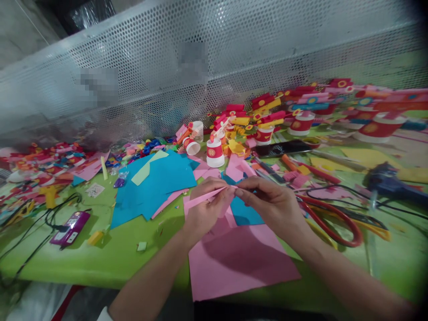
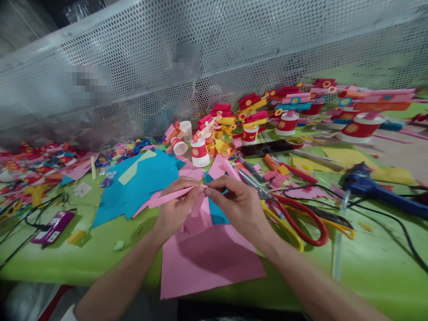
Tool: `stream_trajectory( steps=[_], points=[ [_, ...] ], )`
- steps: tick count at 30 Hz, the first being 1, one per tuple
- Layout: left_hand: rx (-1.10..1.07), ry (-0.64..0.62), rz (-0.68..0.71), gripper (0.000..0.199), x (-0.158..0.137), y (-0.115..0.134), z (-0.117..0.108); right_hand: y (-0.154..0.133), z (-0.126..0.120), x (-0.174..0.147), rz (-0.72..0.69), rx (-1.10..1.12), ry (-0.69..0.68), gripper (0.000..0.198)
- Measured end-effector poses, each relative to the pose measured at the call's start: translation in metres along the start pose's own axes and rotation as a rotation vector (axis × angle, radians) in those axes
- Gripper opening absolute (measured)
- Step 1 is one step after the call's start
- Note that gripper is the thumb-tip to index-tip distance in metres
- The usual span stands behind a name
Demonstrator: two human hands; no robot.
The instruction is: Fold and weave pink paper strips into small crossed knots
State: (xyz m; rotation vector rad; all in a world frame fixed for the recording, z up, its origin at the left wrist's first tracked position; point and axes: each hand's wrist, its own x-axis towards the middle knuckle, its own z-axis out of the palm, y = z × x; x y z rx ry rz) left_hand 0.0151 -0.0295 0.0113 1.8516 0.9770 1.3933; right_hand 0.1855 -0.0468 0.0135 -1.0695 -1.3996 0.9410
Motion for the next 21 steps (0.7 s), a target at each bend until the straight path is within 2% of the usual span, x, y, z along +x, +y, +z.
stream_trajectory(
  steps=[4,9,12,16,21],
  points=[
    [-0.062,0.001,-0.093,0.018,0.000,-0.003,0.001,0.001,-0.001,0.001,0.076,0.038,-0.007,0.027],
    [-0.276,-0.073,-0.320,0.022,0.000,-0.004,0.002,0.003,0.000,0.006,0.217,0.117,0.026,0.035],
    [-0.339,-0.113,-0.357,0.020,0.000,-0.003,0.002,0.003,0.001,0.008,0.242,0.148,0.036,0.037],
    [-0.312,-0.092,-0.402,0.019,0.001,-0.004,0.002,0.004,0.001,0.009,0.247,0.151,0.037,0.033],
    [-0.641,-0.103,-0.614,0.026,0.002,-0.010,0.001,0.012,-0.001,0.010,0.292,0.279,0.002,0.031]
  ],
)
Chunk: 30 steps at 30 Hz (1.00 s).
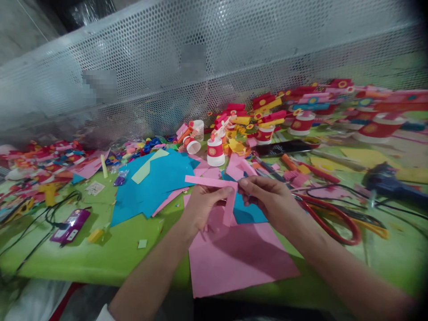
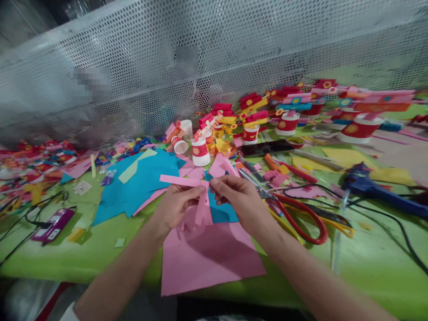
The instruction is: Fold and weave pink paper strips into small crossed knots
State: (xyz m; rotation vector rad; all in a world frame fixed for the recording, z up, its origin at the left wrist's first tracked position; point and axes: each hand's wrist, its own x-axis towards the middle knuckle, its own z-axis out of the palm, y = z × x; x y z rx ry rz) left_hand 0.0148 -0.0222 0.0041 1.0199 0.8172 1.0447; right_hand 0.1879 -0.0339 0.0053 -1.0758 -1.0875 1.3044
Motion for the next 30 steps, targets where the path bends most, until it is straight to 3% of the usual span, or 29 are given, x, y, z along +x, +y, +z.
stream_trajectory(
  steps=[6,17,22,30],
  points=[
    [-0.178,0.026,-0.111,0.031,0.0047,-0.0010,-0.0012,0.0013,-0.0017,0.0018,0.023,0.036,-0.034,0.030],
    [0.098,0.112,0.121,0.022,-0.0021,0.0002,0.0062,0.0020,0.0037,-0.0006,-0.069,-0.103,0.005,0.034],
    [0.045,0.074,0.102,0.023,-0.0020,-0.0010,0.0074,0.0033,0.0031,-0.0011,-0.111,-0.153,0.045,0.034],
    [0.109,0.083,0.150,0.024,-0.0016,-0.0032,0.0065,-0.0010,0.0040,-0.0016,-0.095,-0.088,-0.015,0.033]
  ],
)
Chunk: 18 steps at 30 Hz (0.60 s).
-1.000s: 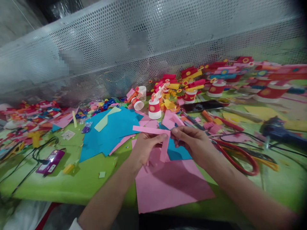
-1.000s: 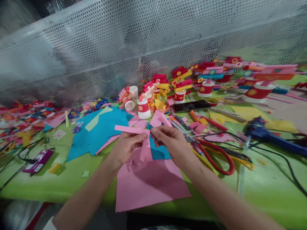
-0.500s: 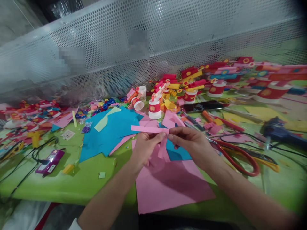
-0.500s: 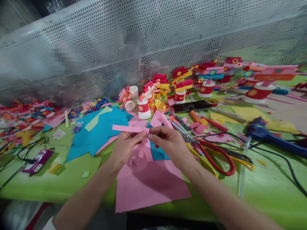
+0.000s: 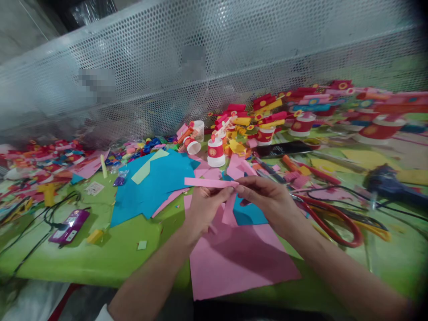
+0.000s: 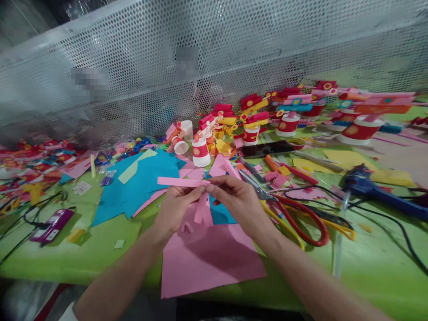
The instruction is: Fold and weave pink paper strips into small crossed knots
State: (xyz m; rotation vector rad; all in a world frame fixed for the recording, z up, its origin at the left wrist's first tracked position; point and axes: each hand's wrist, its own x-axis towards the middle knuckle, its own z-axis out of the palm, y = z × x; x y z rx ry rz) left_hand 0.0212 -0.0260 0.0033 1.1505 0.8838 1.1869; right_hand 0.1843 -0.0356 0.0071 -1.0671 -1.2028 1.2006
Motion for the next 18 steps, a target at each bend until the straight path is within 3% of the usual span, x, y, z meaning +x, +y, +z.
stream_trajectory(
  steps=[8,11,13,16,18],
  points=[
    [0.178,0.009,0.125,0.014,-0.002,-0.004,0.002,0.000,-0.001,0.000,0.034,0.002,0.034,0.026],
    [0.141,-0.070,0.048,0.012,-0.001,0.004,0.000,0.002,-0.003,0.002,0.054,0.079,0.015,0.021],
    [0.001,-0.121,-0.069,0.012,0.002,0.006,-0.004,0.003,-0.005,0.003,0.079,0.168,-0.001,0.021],
    [-0.217,-0.122,-0.225,0.017,0.007,0.002,-0.010,0.006,-0.007,0.003,0.115,0.249,-0.020,0.021],
    [-0.264,-0.109,-0.255,0.024,0.009,-0.002,-0.011,0.007,-0.007,0.003,0.131,0.246,-0.044,0.021]
  ],
)
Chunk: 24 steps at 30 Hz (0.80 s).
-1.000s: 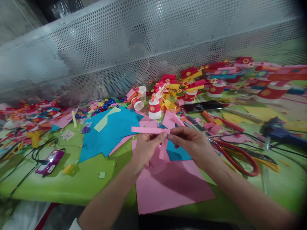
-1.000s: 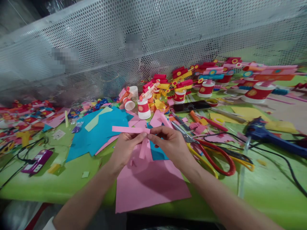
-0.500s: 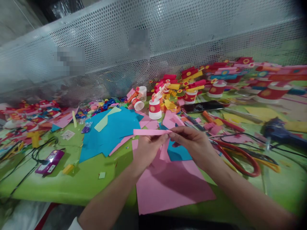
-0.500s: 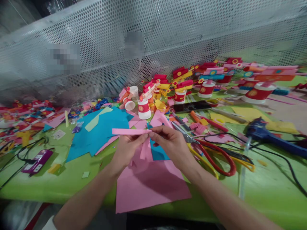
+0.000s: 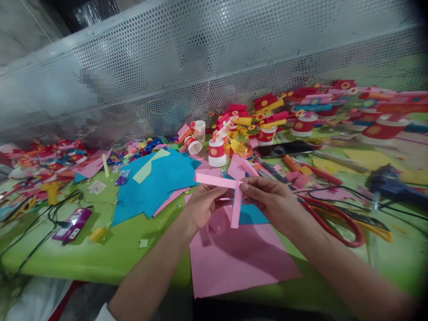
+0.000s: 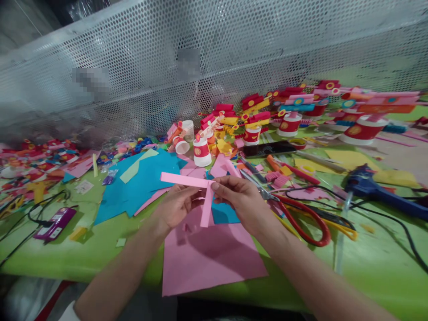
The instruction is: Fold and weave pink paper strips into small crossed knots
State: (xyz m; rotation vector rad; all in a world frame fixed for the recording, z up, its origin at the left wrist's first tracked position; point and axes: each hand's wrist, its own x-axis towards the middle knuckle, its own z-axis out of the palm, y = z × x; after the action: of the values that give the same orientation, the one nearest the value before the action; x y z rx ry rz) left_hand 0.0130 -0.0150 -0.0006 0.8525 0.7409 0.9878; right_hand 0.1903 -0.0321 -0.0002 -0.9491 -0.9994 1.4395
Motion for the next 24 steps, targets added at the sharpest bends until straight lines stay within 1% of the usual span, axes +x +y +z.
stream_trajectory(
  steps=[3,7,13,17,21,24],
  points=[
    [-0.023,-0.019,0.021,0.029,0.001,-0.004,0.000,0.001,0.001,-0.001,0.000,-0.047,-0.024,0.022],
    [-0.034,-0.038,0.038,0.026,-0.002,-0.002,0.005,-0.001,0.006,-0.002,-0.026,-0.098,-0.004,0.025],
    [-0.017,0.013,0.053,0.027,-0.003,-0.003,0.007,-0.005,0.010,-0.005,-0.026,-0.117,0.028,0.029],
    [0.014,0.000,0.087,0.028,-0.001,-0.007,0.007,-0.006,0.010,-0.005,-0.048,-0.152,0.040,0.030],
    [0.164,0.037,0.185,0.027,-0.002,-0.008,0.010,-0.006,0.009,-0.004,-0.068,-0.139,0.035,0.030],
    [0.354,0.088,0.317,0.027,-0.004,-0.008,0.014,-0.004,0.008,-0.003,-0.038,-0.075,0.051,0.034]
  ],
)
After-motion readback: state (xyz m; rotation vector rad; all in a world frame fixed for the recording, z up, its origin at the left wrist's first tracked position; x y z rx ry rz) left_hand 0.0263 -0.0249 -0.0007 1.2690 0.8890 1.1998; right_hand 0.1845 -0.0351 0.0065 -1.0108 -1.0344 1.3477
